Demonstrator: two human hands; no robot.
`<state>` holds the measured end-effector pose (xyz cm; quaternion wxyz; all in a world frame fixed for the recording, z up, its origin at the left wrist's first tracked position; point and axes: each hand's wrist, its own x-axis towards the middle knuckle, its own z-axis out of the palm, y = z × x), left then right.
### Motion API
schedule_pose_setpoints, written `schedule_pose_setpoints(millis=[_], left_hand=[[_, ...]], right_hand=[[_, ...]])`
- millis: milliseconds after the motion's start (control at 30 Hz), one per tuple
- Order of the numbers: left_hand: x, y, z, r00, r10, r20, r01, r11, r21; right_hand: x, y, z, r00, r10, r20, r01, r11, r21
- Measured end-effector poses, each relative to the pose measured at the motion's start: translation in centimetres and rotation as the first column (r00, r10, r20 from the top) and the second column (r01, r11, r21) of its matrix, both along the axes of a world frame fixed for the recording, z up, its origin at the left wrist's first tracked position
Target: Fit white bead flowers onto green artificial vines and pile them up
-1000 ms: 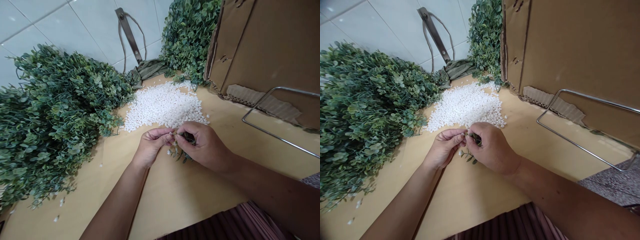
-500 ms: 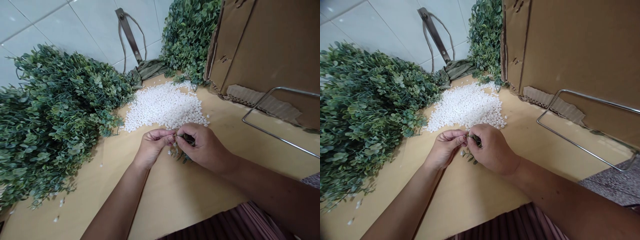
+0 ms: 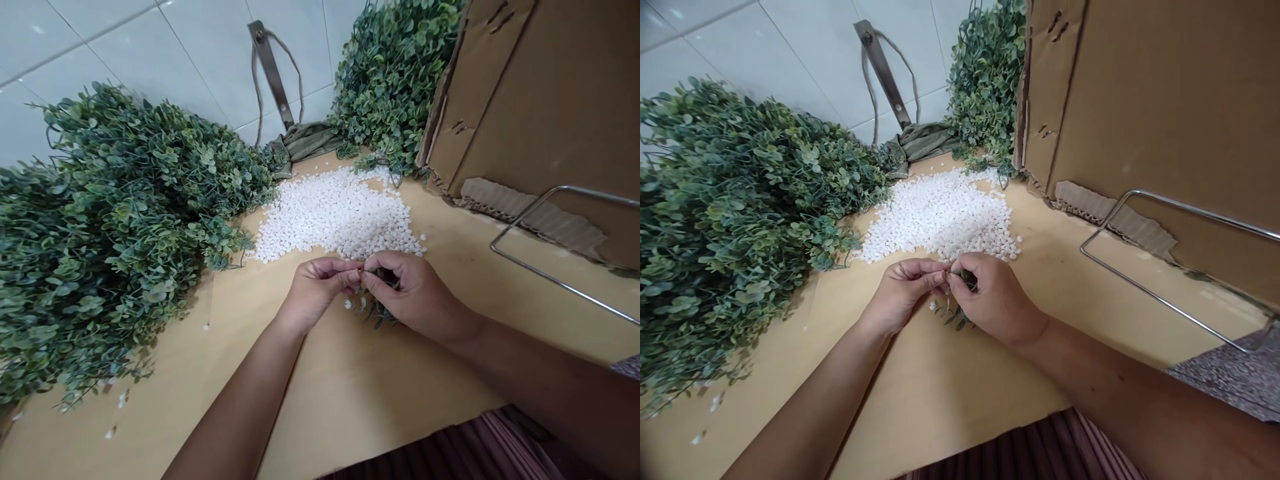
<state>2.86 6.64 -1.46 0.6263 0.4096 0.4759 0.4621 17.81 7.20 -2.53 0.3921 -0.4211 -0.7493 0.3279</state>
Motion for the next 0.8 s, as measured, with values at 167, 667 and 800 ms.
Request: schedule_pose_setpoints(millis=[167, 667, 800], left_hand=[[-0.38, -0.04, -0.28, 0.999, 0.007, 0.031, -0.007, 1.000, 0.008], [0.15, 0.10, -0.45, 0.995, 0.104, -0.003, -0.104, 0.995, 0.010], [0.23, 0.16, -0.34, 0.993, 0.114, 0.016, -0.114, 0.993, -0.010]], right_hand=[[-0.12, 0.19, -0.04, 0.999, -0.031, -0.019, 0.030, 0.999, -0.029], [-0.21, 0.33, -0.51, 0.999, -0.015, -0.049, 0.012, 0.998, -0.062], [-0.25, 0.43, -0.56, 0.997, -0.031, -0.067, 0.025, 0.996, -0.089]])
